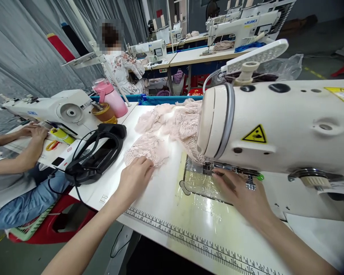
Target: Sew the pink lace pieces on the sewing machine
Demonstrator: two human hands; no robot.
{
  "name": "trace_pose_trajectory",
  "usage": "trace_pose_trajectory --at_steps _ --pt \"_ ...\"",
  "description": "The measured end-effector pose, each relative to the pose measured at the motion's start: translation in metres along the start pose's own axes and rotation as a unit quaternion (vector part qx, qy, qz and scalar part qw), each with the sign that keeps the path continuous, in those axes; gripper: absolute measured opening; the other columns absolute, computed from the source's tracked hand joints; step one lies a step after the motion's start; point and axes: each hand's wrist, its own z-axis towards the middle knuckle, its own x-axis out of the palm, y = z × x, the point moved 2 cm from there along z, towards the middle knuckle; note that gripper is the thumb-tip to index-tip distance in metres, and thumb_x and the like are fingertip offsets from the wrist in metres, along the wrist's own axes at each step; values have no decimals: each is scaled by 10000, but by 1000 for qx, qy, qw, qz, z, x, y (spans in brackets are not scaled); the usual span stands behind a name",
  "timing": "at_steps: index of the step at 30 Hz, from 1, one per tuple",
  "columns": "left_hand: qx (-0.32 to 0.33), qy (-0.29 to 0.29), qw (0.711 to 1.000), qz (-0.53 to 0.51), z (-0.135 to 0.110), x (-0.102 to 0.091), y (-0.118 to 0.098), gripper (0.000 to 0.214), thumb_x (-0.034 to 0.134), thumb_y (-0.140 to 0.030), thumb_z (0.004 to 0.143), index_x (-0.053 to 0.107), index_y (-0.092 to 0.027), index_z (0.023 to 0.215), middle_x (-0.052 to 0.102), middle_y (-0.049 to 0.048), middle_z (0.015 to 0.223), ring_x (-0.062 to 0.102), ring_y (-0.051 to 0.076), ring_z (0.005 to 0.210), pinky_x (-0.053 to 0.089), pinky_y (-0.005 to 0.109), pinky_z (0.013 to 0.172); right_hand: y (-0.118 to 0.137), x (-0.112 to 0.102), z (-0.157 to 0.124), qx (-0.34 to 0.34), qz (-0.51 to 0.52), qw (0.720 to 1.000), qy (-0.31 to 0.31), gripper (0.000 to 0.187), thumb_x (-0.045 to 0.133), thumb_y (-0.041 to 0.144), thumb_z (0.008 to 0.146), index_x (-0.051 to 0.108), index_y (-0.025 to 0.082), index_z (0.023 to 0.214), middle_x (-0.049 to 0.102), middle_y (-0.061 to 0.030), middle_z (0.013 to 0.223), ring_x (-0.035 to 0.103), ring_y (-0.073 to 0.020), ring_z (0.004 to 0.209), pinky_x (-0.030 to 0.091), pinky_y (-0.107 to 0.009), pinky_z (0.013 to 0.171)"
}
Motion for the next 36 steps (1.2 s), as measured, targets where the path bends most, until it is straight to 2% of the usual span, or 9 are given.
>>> trace_pose_trajectory --at_steps 5,9,13,16,19,25,30,33,36 --pt "-83 -51 951 -293 0 1 30 276 478 -394 948 596 -195 796 626 5 692 589 143 617 485 283 569 7 -4 3 -1 -27 999 16 383 449 465 975 722 196 976 661 -18 588 470 -153 452 388 -299 534" --pt "-109 -160 906 -377 3 -13 52 384 295 -454 993 580 -202 943 674 51 808 653 189 738 546 341 604 8 -3 4 -2 -51 999 -4 392 417 454 980 731 225 927 664 -30 637 482 -161 498 382 -307 582" --pt "-72 -184 897 -395 -4 -22 27 363 243 -403 1019 568 -244 1040 681 47 936 658 201 835 559 364 652 10 -5 6 18 -38 999 8 408 394 459 986 728 234 924 615 -30 593 550 -194 573 391 -305 594" --pt "19 -23 923 -385 -8 -11 -25 252 426 -370 983 611 -232 881 683 14 796 639 164 656 550 325 579 13 -8 7 25 -34 999 9 396 370 404 1000 723 225 980 630 -46 643 581 -210 606 406 -311 584" --pt "235 195 906 -294 -15 7 -81 286 400 -301 1002 626 -230 844 681 10 762 656 158 709 565 315 679 14 -11 7 18 -66 998 -1 382 368 322 1001 717 169 990 641 -65 649 548 -205 549 404 -323 562" --pt "358 -12 930 -81 -24 25 -110 238 537 -249 930 587 -163 1146 663 131 1194 607 305 1125 557 437 851 19 -17 5 -92 -60 994 29 427 363 41 912 694 236 1099 728 -24 839 634 -173 713 425 -304 688" --pt "345 -3 933 -99 -13 29 -95 107 507 -228 955 602 -189 982 687 80 1093 653 214 955 546 302 663 23 -10 0 -104 -80 988 87 447 358 46 922 652 248 1192 695 -13 1205 668 -166 882 422 -312 742" --pt "265 -38 962 -50 6 28 -87 200 504 -285 958 602 -174 1092 674 109 1102 631 256 969 531 362 712 24 -4 -2 -70 -91 989 97 357 389 177 987 626 248 1244 697 -20 1207 681 -172 861 445 -320 734" --pt "219 22 975 -44 25 31 -87 183 525 -346 930 623 -191 921 675 87 913 608 267 839 497 408 708 26 -5 0 -37 -25 993 106 322 416 282 1007 606 261 1266 693 -35 1217 678 -203 962 490 -336 769"
